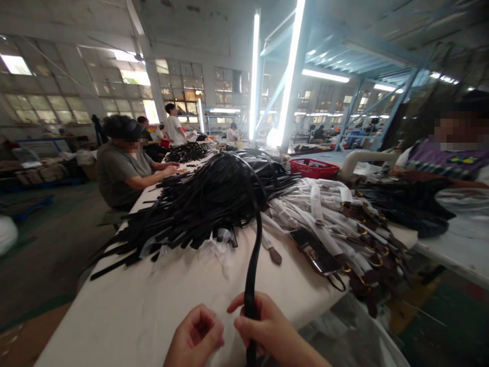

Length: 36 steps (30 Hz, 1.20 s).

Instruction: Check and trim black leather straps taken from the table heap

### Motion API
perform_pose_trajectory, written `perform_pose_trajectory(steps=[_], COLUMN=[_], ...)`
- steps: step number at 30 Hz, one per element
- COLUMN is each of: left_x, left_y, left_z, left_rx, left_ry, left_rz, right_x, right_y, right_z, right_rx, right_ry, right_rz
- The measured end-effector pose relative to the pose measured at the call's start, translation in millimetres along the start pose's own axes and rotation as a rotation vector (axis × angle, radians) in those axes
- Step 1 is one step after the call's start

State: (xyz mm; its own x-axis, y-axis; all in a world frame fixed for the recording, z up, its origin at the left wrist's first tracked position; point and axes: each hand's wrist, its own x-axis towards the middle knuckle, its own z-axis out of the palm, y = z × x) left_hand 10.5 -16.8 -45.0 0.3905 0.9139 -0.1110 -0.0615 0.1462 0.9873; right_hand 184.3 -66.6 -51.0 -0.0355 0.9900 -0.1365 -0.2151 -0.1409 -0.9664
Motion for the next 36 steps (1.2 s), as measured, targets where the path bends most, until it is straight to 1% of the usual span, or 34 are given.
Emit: perform_pose_trajectory(steps=[1, 3, 6, 7, 8, 9, 11, 13, 15, 17, 19, 21, 24, 26, 32, 34, 36], left_x=[-0.1, -2.8, -9.0, -11.0, -12.7, -14.1, -16.2, -17.5, -18.1, -18.1, -17.5, -16.9, -17.1, -17.9, -19.0, -18.5, -18.2], left_y=[-1.2, -5.1, -10.9, -11.3, -10.7, -9.0, -3.6, 1.8, 4.2, 2.9, -1.1, -5.2, -8.6, -9.3, -12.8, -15.0, -17.4], left_z=[6.1, 12.5, 12.0, 10.5, 8.6, 6.6, 2.8, 0.3, 0.0, 1.6, 4.2, 6.7, 8.8, 9.0, 8.8, 8.7, 8.4], left_rx=[-0.038, -0.103, -0.227, -0.244, -0.233, -0.195, -0.091, -0.028, -0.031, -0.052, -0.071, -0.098, -0.144, -0.161, -0.223, -0.235, -0.208], left_ry=[0.002, -0.007, -0.002, 0.004, 0.017, 0.029, 0.060, 0.089, 0.103, 0.111, 0.111, 0.102, 0.079, 0.070, 0.124, 0.136, 0.142], left_rz=[-0.008, -0.048, -0.180, -0.203, -0.193, -0.152, -0.027, 0.060, 0.068, 0.056, 0.038, 0.007, -0.032, -0.034, 0.047, 0.053, 0.029], right_x=[0.6, 2.4, 5.2, 5.9, 6.1, 6.0, 4.0, 0.4, -3.7, -7.1, -8.9, -9.2, -7.9, -7.0, -5.9, -5.9, -6.5], right_y=[0.6, 0.5, -1.1, -1.6, -2.1, -2.7, -4.0, -6.6, -10.9, -16.4, -21.7, -25.6, -27.2, -26.0, -22.2, -22.2, -22.4], right_z=[0.8, 4.2, 10.7, 12.3, 13.4, 14.0, 13.8, 11.5, 7.3, 2.4, -1.3, -2.3, 1.0, 4.3, 8.3, 7.7, 7.1], right_rx=[-0.038, -0.071, -0.038, -0.033, -0.043, -0.062, -0.094, -0.060, 0.027, 0.082, 0.078, 0.063, 0.037, -0.010, -0.099, -0.112, -0.115], right_ry=[0.008, 0.017, 0.001, -0.018, -0.033, -0.045, -0.063, -0.063, -0.041, -0.003, 0.016, 0.026, 0.066, 0.099, 0.118, 0.117, 0.111], right_rz=[0.017, 0.058, 0.100, 0.107, 0.114, 0.117, 0.108, 0.070, -0.003, -0.149, -0.312, -0.407, -0.432, -0.452, -0.462, -0.466, -0.472])
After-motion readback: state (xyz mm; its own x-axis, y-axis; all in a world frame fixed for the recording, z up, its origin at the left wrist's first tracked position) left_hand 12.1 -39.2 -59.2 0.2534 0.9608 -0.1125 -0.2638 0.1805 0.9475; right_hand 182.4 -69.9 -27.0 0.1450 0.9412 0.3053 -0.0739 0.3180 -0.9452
